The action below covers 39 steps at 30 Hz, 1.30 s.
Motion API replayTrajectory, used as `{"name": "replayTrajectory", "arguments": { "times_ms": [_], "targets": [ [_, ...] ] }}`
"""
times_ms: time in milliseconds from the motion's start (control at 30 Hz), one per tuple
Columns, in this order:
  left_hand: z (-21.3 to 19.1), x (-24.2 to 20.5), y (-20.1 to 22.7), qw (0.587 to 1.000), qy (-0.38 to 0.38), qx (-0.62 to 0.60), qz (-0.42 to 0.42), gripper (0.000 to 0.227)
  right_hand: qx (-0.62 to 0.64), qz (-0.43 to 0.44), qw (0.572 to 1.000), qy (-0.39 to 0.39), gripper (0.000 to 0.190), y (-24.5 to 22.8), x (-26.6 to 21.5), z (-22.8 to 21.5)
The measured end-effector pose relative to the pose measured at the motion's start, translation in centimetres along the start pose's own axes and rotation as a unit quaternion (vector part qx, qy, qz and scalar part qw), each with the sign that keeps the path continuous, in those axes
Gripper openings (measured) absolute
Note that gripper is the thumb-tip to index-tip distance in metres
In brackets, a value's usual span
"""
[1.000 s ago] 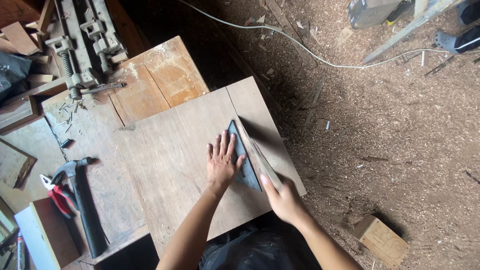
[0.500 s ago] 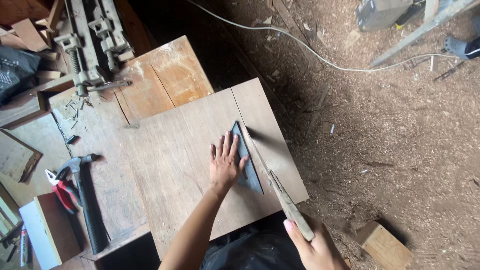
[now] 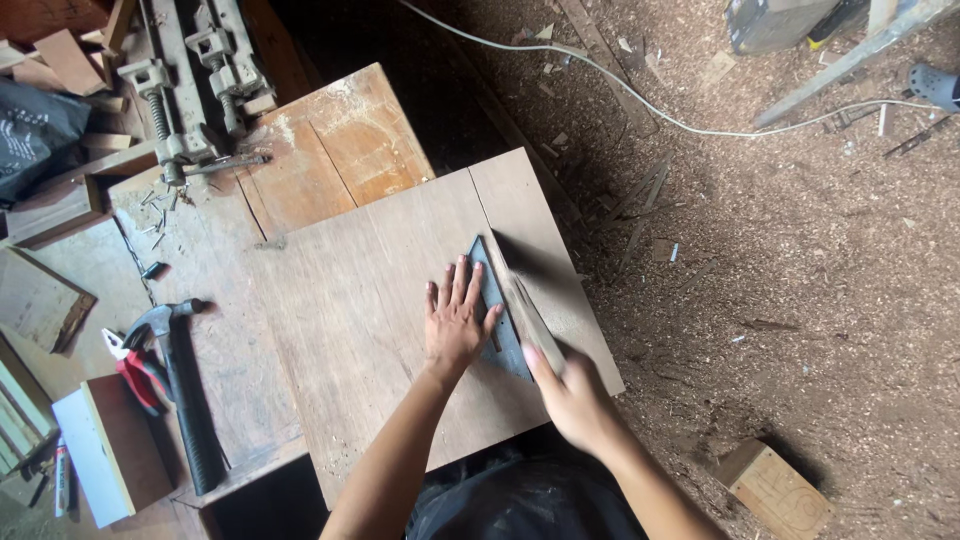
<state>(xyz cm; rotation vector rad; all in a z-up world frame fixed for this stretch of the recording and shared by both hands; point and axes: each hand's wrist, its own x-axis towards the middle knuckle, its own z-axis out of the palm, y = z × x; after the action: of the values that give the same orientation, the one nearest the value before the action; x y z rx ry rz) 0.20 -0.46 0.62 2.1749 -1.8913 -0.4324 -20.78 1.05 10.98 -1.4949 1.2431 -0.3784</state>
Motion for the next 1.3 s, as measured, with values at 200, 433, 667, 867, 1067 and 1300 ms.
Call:
{"name": "replayTrajectory", "arguments": {
  "times_ms": [200, 433, 667, 867, 1067, 1300],
  "targets": [
    [0.1, -0.2, -0.1, 1.0, -0.018, 0.012, -0.007, 0.08, 0.05, -0.004, 0.999, 0.015, 0.031, 0.8, -10.2, -3.9],
    [0.1, -0.1, -0.1, 0.999, -0.034, 0.017, -0.009, 0.08, 0.05, 0.065, 0.996, 0.026, 0.046, 0.0, 8.7, 1.7],
    [0.3, 0.3, -0.1, 0.999, -0.036, 0.02, -0.013, 0.079, 0.017, 0.042, 0.999, -0.008, 0.047, -1.0, -0.2, -0.7],
    [0.6, 0.1, -0.1, 1.0, -0.013, 0.024, -0.015, 0.079, 0.04, 0.008, 0.999, 0.029, 0.025, 1.1, -10.5, -4.4],
    [0.7, 0.0, -0.2, 1.0, -0.008, 0.02, -0.008, 0.08, 0.106, 0.033, 0.994, -0.001, 0.035, 1.5, 4.9, 0.0],
    [0.8, 0.5, -0.3, 1.0, 0.003, 0.01, -0.018, 0.081, 0.061, 0.059, 0.996, -0.009, 0.045, 1.8, 7.7, 1.0]
  ]
}}
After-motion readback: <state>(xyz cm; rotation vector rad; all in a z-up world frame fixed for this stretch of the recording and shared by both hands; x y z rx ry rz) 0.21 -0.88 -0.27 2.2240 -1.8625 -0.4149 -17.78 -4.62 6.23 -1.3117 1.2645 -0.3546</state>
